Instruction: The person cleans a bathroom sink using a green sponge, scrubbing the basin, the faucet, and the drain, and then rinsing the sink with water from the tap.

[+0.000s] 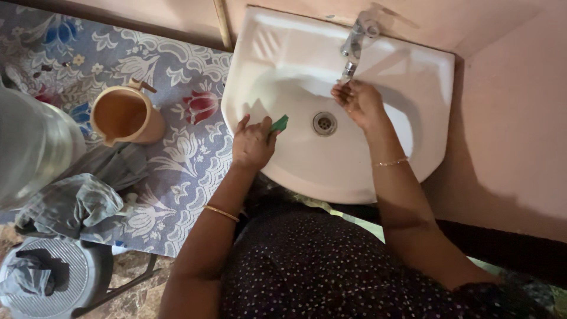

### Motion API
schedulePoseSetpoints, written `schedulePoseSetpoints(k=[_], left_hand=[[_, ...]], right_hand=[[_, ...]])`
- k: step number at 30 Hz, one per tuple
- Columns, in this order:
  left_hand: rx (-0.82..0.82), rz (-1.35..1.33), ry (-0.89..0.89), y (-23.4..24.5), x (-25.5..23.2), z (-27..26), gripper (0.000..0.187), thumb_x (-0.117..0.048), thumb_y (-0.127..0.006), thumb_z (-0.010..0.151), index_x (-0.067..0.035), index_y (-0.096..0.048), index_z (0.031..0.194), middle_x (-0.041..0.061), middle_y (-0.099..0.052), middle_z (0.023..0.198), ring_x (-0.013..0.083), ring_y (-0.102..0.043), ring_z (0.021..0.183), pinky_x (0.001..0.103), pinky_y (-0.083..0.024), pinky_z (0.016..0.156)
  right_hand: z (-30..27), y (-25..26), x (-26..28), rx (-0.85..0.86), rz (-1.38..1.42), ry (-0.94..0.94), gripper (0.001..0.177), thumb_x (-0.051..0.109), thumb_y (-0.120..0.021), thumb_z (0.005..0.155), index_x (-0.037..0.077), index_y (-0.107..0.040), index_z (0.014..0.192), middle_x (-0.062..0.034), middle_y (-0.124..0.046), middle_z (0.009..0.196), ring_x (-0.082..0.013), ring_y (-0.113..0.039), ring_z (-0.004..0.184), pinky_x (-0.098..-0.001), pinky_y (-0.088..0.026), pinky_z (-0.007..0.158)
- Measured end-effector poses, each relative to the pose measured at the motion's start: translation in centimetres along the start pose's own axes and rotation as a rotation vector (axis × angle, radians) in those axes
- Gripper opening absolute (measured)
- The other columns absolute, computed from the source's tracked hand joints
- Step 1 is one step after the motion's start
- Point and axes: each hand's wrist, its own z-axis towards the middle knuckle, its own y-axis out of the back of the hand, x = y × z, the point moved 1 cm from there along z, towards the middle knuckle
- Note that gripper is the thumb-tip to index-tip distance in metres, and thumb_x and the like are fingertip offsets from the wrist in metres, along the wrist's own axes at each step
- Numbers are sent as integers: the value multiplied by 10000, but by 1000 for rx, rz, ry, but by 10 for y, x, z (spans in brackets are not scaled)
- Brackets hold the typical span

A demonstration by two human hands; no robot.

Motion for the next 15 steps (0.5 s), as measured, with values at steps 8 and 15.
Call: schedulePoseSetpoints(k=[8,15], left_hand=[[-30,4,-29,0,-1,-2,177,-241,-656,948,-95,-555,959,110,-686,721,330,-687,754,506,-390,1130],[-42,-3,-24,2,-1,-1,159,-224,-657,946,-90,-571,963,116,-686,715,337,-682,746,500,-385,1141]], right_hand=[[57,9,-24,-19,350,-139,178,112,-461,903,63,-586,786,-72,-583,662,-215,-600,608,-344,-517,554],[39,55,56,65,11,63,233,123,-552,1024,77,-587,798,-70,-582,676,-172,-540,538,-296,-454,468]])
